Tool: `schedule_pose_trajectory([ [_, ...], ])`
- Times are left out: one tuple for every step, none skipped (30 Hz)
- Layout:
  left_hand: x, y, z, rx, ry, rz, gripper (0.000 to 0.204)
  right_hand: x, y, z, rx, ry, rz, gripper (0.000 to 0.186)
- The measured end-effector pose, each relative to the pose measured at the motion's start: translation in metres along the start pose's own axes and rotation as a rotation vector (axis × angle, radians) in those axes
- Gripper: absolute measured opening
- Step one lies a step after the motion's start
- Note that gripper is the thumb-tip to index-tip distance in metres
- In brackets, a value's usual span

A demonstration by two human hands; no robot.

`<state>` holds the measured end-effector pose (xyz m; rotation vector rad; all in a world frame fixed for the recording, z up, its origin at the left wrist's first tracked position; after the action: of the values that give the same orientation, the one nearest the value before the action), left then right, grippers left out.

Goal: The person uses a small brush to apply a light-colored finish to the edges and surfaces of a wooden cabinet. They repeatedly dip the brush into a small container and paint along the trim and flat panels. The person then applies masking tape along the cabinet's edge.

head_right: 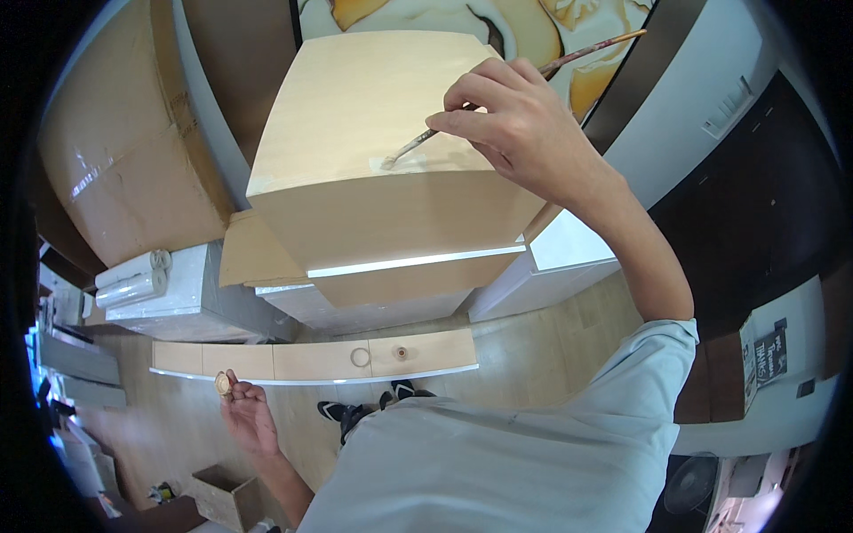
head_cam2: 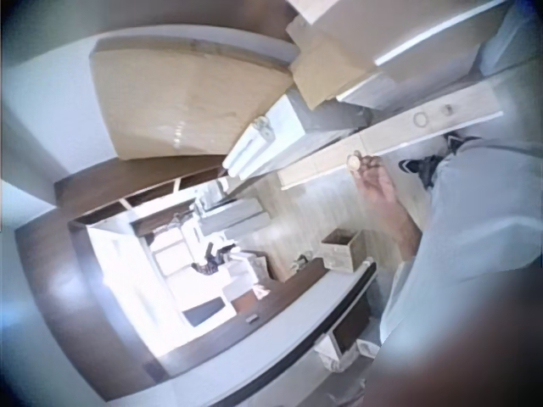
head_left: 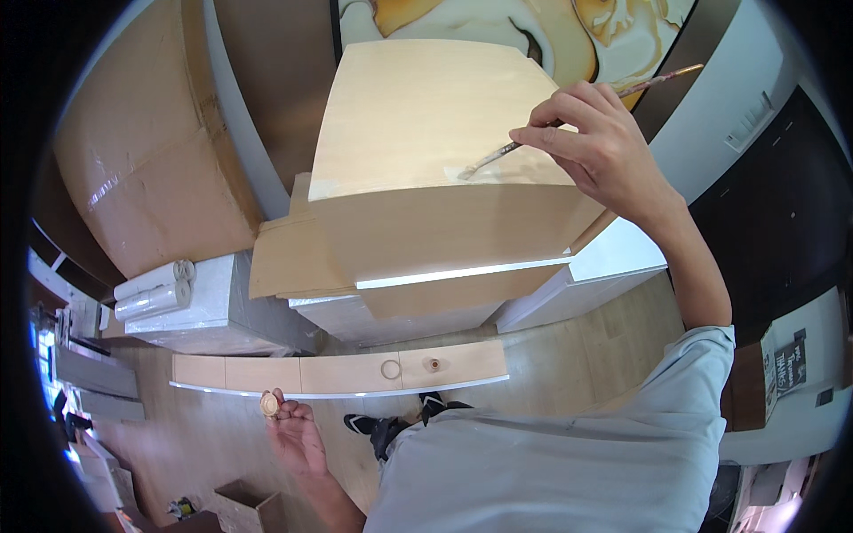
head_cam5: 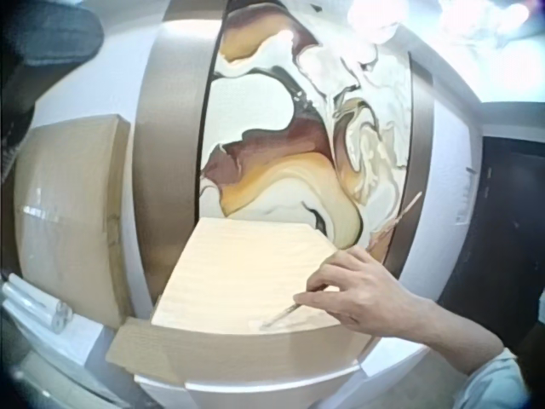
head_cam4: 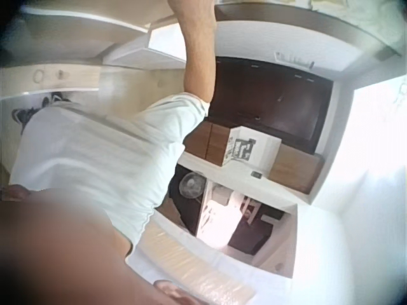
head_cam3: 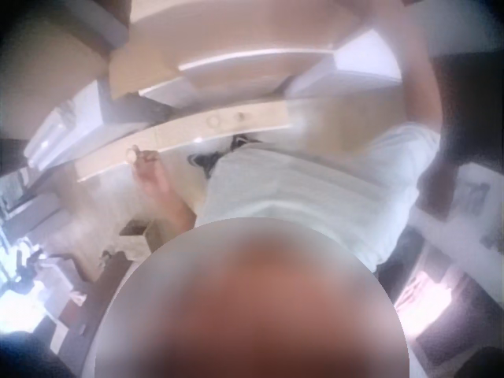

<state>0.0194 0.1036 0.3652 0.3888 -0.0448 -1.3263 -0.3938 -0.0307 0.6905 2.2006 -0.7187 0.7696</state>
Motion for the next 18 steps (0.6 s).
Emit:
schedule_pose_trajectory([
  [-0.004,-0.003,0.0,0.005,0.0,0.001,0.045,0.0,0.0,0.001,-0.002,-0.002,-0.012,0.032],
  [-0.008,-0.006,0.001,0.005,-0.004,0.006,0.045,0.0,-0.001,0.001,-0.004,-0.004,-0.024,0.032],
  [-0.011,-0.009,0.0,0.001,0.0,0.02,0.045,0.0,0.0,0.002,-0.014,-0.007,-0.041,0.031],
  [-0.014,-0.012,0.0,-0.001,0.002,0.012,0.045,0.0,0.0,0.003,-0.007,-0.004,-0.046,0.031],
  [-0.016,-0.015,-0.002,-0.007,0.012,0.013,0.045,0.0,0.0,0.003,-0.006,-0.002,-0.056,0.031],
  [-0.019,-0.018,-0.002,-0.018,0.008,0.012,0.045,0.001,0.0,0.004,-0.014,0.0,-0.072,0.031],
  [-0.02,-0.019,-0.005,-0.008,0.053,0.028,0.045,0.001,0.0,0.005,0.003,-0.002,-0.073,0.032],
  [-0.022,-0.02,-0.008,-0.001,0.082,0.041,0.044,0.001,0.0,0.005,0.01,-0.003,-0.08,0.033],
  [-0.023,-0.021,-0.009,0.006,0.099,0.056,0.044,0.002,0.0,0.006,0.009,-0.006,-0.083,0.035],
  [-0.025,-0.022,-0.01,0.006,0.115,0.054,0.044,0.001,-0.001,0.006,0.007,-0.004,-0.099,0.035],
  [-0.026,-0.023,-0.01,0.006,0.121,0.056,0.044,0.002,-0.002,0.006,-0.001,-0.004,-0.112,0.035],
  [-0.026,-0.023,-0.01,0.006,0.126,0.058,0.044,0.002,-0.002,0.006,-0.01,-0.003,-0.126,0.035],
  [-0.027,-0.024,-0.009,0.008,0.124,0.062,0.045,0.003,-0.003,0.005,-0.016,-0.001,-0.138,0.035],
  [-0.027,-0.024,-0.009,0.011,0.123,0.067,0.045,0.004,-0.002,0.003,-0.022,0.002,-0.15,0.035],
  [-0.027,-0.024,-0.009,0.011,0.131,0.08,0.045,0.004,-0.002,0.002,-0.043,0.009,-0.172,0.035],
  [-0.028,-0.025,-0.008,0.012,0.121,0.071,0.046,0.005,-0.001,0.0,-0.027,0.016,-0.163,0.034],
  [-0.027,-0.026,-0.007,0.011,0.121,0.069,0.046,0.007,0.0,0.0,-0.027,0.027,-0.162,0.033],
  [-0.027,-0.026,-0.006,0.011,0.112,0.07,0.046,0.007,0.0,0.0,-0.037,0.036,-0.167,0.032],
])
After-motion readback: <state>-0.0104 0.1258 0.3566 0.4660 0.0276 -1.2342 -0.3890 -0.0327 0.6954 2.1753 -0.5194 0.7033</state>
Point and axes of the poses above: each hand's wrist, its own x-axis towards the middle knuckle, its own z-axis out of the palm, y = z × x, the point moved 7 cm from there along x, towards the middle knuckle, and after that the axes turned 15 degrees about y, right-handed, at the moved point
